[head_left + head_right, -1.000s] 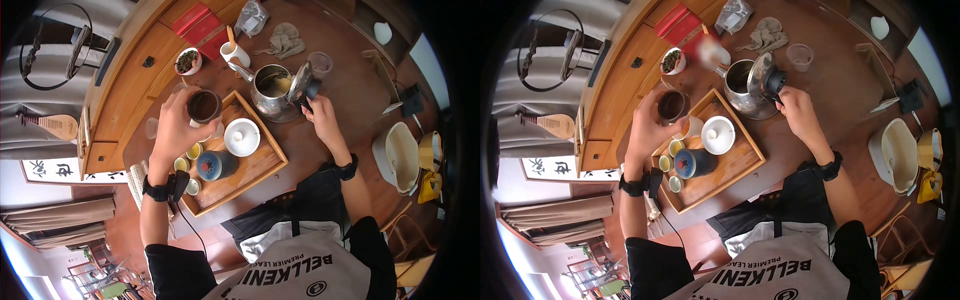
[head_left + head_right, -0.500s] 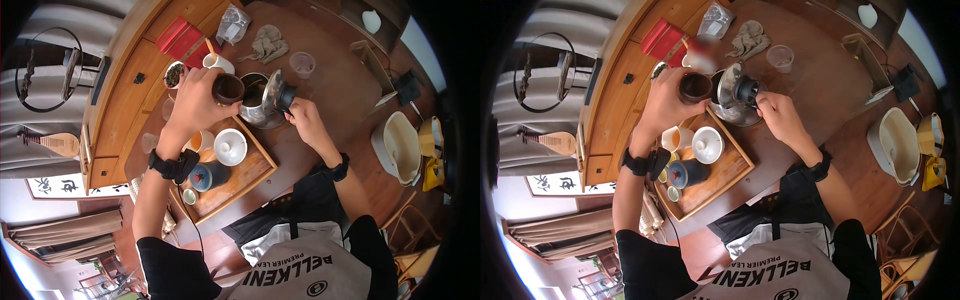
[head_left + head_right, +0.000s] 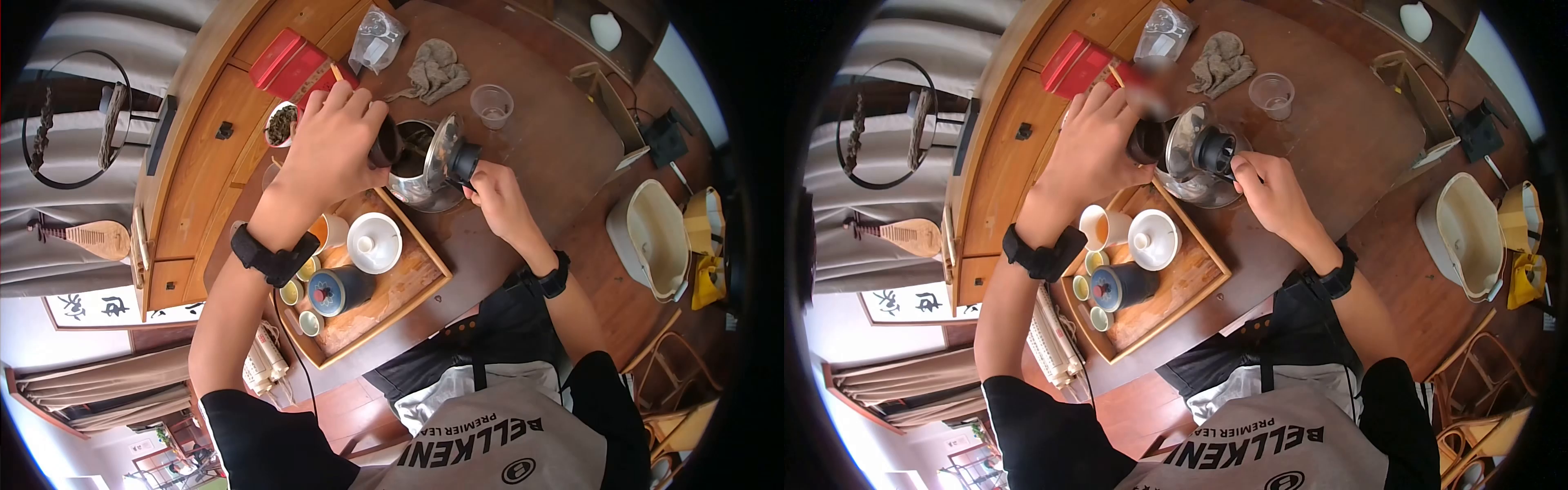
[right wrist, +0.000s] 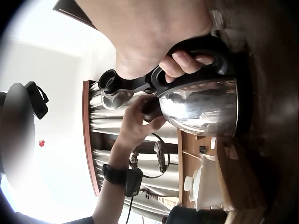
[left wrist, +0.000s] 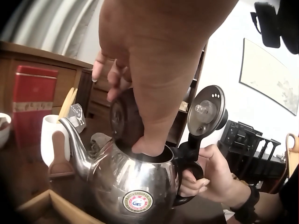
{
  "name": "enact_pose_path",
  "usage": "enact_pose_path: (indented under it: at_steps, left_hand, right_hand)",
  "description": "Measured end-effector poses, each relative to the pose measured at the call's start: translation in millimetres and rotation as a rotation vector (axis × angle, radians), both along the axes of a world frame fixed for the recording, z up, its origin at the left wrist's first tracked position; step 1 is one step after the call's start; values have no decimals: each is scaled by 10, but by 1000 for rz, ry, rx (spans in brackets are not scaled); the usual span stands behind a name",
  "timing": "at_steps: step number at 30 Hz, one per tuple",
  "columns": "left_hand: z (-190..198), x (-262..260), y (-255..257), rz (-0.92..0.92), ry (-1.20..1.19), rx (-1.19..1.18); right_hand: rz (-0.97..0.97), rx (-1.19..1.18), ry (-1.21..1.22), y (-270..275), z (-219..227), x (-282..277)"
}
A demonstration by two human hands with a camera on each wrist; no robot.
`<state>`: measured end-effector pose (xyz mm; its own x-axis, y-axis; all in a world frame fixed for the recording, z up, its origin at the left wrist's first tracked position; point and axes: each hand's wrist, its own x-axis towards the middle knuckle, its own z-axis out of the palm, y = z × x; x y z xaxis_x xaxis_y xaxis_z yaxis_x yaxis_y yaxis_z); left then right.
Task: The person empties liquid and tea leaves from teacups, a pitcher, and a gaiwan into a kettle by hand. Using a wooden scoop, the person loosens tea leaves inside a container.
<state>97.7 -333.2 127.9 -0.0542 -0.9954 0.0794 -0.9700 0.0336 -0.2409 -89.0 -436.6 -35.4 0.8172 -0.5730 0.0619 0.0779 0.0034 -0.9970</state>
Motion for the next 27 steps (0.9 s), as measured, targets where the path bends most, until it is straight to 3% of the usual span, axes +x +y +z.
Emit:
enact_pose_path:
  at_steps: [19, 25, 27]
  left_hand:
    - [32, -69, -28, -59, -24, 16]
    - [-19, 27, 89, -42, 110, -95]
    - [-18, 55, 170, 41, 177, -63]
  right_hand:
    - [-19, -16, -29, 9, -24, 10]
    - [-18, -1, -3, 6, 5, 0]
    - [-20, 8, 4, 14, -3, 6]
